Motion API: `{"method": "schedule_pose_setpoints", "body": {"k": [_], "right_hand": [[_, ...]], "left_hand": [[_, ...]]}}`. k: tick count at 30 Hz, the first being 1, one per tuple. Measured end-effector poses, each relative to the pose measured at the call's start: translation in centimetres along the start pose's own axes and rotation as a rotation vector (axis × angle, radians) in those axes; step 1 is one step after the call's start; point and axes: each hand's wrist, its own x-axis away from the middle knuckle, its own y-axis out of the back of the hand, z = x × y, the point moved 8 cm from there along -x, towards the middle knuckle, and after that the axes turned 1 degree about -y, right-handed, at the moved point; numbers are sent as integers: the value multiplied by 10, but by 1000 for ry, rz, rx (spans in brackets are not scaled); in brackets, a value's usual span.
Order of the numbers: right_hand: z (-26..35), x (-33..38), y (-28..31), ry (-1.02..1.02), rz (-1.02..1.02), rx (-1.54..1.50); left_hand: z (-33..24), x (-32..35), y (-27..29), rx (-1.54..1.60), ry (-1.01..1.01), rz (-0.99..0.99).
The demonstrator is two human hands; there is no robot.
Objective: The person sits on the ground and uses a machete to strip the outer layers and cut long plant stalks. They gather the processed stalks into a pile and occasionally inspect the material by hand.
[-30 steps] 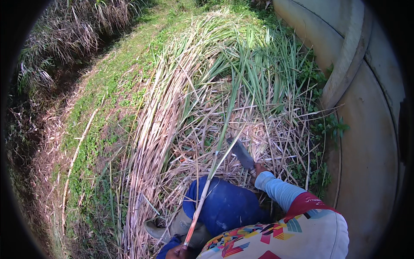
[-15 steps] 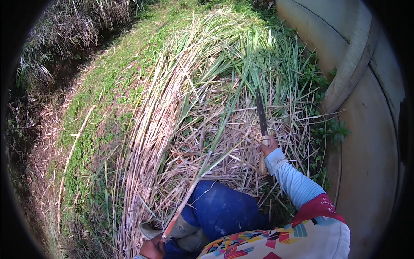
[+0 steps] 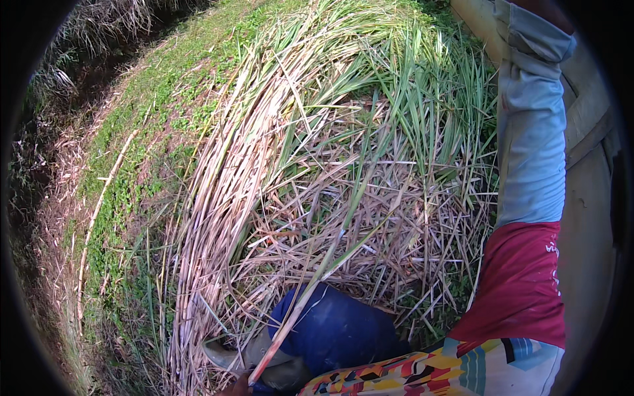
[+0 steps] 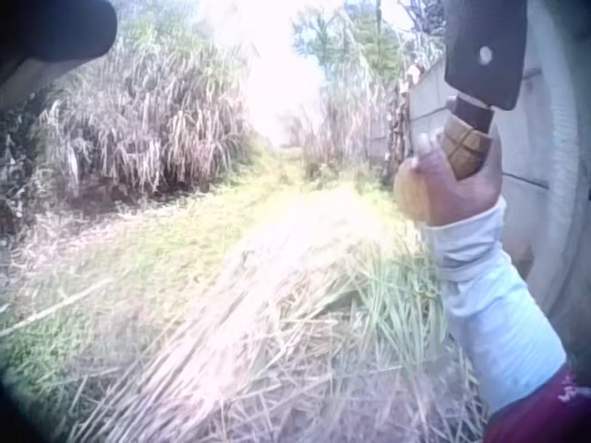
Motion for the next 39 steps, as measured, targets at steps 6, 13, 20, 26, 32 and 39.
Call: {"method": "schedule_pose_setpoints", "body": {"k": [6,13,20,26,32,39], "right_hand": [[-115,540,217,-1328,1655,1102],[-116,547,230,-1781,1415,999],[-100,212,77,-1089,646,272],[-13,84,43,-252,159,-50],[-19,653,273,-1627,1798,947],[-31,547,209,-1797,1505,890]], "left_hand": [[13,48,2,2,142,172],[32,71,-8,2,81,-60],[31,82,-8,-46,96,-40],[33,98,-15,-65,119,-88],[39,119,-6,-84,141,-83],[65,174,-28,-119,198,-115]]}}
